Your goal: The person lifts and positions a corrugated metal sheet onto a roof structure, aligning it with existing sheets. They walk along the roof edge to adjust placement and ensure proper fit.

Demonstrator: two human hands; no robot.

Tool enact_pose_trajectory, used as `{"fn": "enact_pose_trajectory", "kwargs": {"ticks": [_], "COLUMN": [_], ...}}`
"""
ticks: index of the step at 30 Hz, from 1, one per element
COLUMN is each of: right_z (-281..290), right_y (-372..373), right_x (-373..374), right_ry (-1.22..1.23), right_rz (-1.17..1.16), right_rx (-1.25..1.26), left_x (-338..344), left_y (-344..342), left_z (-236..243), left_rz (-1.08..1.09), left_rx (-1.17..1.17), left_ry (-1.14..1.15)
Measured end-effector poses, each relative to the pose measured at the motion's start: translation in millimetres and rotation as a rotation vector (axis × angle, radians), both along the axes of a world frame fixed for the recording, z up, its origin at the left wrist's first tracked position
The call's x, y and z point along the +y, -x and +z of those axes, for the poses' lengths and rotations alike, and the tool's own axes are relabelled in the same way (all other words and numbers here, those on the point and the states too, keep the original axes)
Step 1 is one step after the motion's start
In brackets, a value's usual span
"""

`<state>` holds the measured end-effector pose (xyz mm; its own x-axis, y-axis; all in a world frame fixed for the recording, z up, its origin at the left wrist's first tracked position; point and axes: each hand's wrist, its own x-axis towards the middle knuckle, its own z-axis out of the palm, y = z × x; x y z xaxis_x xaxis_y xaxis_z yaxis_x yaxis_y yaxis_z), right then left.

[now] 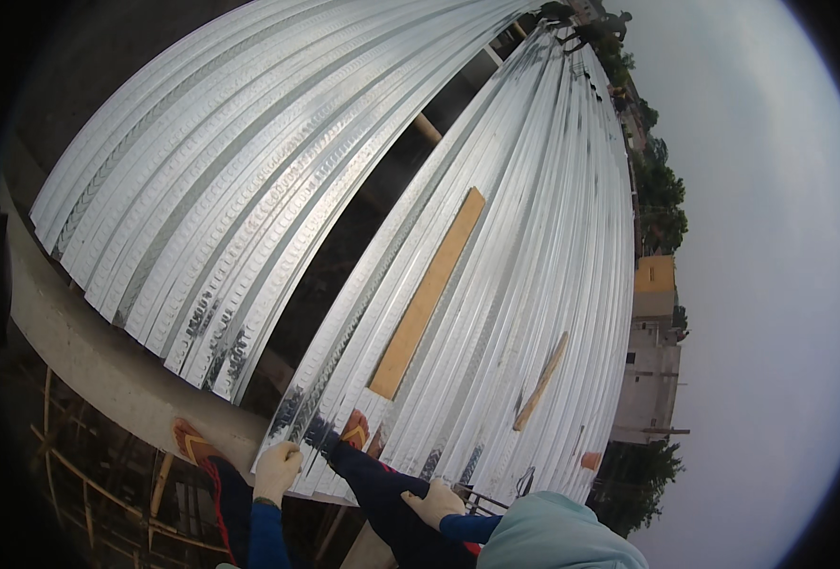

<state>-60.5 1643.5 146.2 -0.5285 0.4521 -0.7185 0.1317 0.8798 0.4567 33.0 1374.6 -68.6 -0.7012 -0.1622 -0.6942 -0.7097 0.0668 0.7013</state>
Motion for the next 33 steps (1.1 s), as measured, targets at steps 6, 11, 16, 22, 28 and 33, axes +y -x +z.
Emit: {"fn": "enact_pose_trajectory", "kwargs": {"ticks": [6,11,16,22,28,33], "right_z": [-0.7,0.0,0.5,0.3,0.3,1.7], "right_y": [1.2,3.2,3.3,4.8,2.7,2.4], "right_x": [1.4,2.0,2.8,4.7,6.9,6.6], "right_ry": [-0.004,-0.007,-0.002,-0.002,0.004,0.025], "right_rz": [-0.010,-0.012,-0.013,-0.026,-0.018,-0.017], "right_rx": [-0.006,-0.010,-0.004,-0.020,-0.019,-0.015], "left_x": [-0.9,1.3,4.3,-1.8,2.4,0.9], "left_y": [2.6,2.1,-0.5,5.4,0.8,2.0], "left_z": [3.7,1.1,-1.2,9.7,5.1,6.9], "left_rz": [-0.004,-0.011,-0.022,-0.037,-0.045,-0.035], "left_rx": [-0.010,-0.008,0.005,-0.087,-0.082,-0.070], "left_ry": [-0.004,-0.002,0.012,-0.046,-0.031,-0.039]}}
